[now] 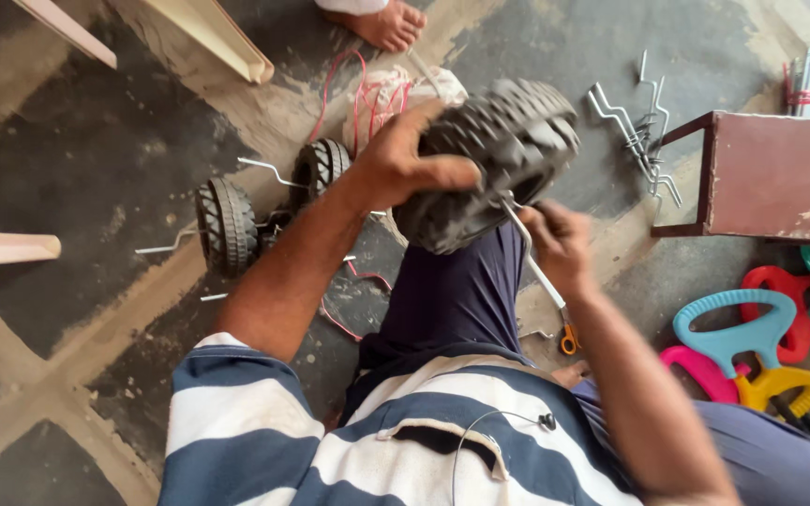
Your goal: The person sits on the floor and uses a metal rod to tighten the axle of a small toy wheel. They repeatedly rotate the wheel and adjust the rod to secure the axle. The person also briefly handles a red plastic toy body and a bundle of metal rods before returning to the wheel.
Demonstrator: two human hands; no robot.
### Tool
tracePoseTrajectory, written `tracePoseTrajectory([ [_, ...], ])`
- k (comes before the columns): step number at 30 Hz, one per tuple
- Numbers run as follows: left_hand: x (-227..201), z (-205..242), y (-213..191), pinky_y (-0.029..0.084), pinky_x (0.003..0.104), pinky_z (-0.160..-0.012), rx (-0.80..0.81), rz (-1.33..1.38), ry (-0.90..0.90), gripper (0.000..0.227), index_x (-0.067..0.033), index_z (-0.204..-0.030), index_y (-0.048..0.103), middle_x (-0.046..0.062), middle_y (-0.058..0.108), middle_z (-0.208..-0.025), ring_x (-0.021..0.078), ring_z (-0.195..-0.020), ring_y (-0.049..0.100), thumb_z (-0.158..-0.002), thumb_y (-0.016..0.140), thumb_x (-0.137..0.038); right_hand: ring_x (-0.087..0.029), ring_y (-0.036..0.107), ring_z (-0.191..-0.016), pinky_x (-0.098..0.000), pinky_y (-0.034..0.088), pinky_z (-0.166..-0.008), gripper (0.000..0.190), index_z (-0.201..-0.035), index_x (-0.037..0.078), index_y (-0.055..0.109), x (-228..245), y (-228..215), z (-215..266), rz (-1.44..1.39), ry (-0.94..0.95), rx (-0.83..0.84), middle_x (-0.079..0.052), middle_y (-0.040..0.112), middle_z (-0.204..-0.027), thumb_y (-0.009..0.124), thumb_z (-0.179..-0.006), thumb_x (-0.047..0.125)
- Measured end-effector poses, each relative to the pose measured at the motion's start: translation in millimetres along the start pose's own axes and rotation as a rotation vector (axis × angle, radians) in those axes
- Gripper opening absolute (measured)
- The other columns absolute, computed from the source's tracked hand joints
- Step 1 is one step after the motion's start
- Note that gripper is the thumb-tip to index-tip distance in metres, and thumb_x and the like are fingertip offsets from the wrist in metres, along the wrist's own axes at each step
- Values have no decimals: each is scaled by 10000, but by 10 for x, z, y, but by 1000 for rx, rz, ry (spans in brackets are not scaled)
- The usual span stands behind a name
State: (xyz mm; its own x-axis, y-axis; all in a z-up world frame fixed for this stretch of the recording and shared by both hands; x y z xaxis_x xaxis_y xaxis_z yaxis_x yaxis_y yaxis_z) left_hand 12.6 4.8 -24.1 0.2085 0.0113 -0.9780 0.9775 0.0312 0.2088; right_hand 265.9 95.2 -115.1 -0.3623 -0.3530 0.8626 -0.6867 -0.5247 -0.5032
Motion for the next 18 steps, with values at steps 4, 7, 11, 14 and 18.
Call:
tracePoseTrajectory([
  [4,15,118,-50,556,315,-902,-36,117,9,842,59,-1337,555,95,699,-1117,152,-993,673,-733,877,-431,-46,418,-608,-261,304,-539,329,-809,73,579,-82,442,148,-799,211,-7,68,499,-702,655,-1062,267],
  [7,3,146,-62,557,313,-906,1,-14,39,859,77,-1364,535,103,696,-1144,147,-1020,669,-763,857,-445,-64,447,-630,-259,343,-552,275,-874,55,641,-3,273,174,-549,172,59,28,546,-722,606,-1075,240],
  [11,-69,122,-96,514,282,-1016,-31,-192,147,882,85,-1437,466,87,679,-1262,134,-1171,642,-858,840,-465,-94,537,-611,-277,415,-573,232,-919,44,706,196,-94,95,281,-31,108,-14,592,-694,671,-1021,249],
  [14,-61,87,-69,542,298,-934,-6,-91,89,854,68,-1376,493,96,691,-1161,152,-1060,656,-813,829,-479,-84,590,-697,-266,488,-627,176,-1018,29,699,156,-82,77,-17,28,262,-12,639,-782,656,-1016,199],
  [18,-121,91,30,571,320,-886,85,-17,56,819,76,-1273,591,113,706,-1097,172,-974,676,-741,840,-494,-94,664,-759,-291,594,-709,162,-1022,34,692,123,-41,180,-448,255,469,-9,676,-806,615,-1062,170],
])
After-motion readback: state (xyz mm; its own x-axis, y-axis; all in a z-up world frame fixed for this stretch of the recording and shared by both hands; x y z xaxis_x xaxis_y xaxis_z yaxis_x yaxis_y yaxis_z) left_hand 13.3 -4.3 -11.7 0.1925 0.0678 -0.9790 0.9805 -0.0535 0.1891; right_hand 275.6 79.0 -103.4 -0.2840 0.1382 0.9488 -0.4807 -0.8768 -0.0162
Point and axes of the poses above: each hand's wrist, its own z-axis away from the middle knuckle, its own y-axis out of the palm, x = y × z, the point moved 5 cm from there along -z, towards the middle knuckle
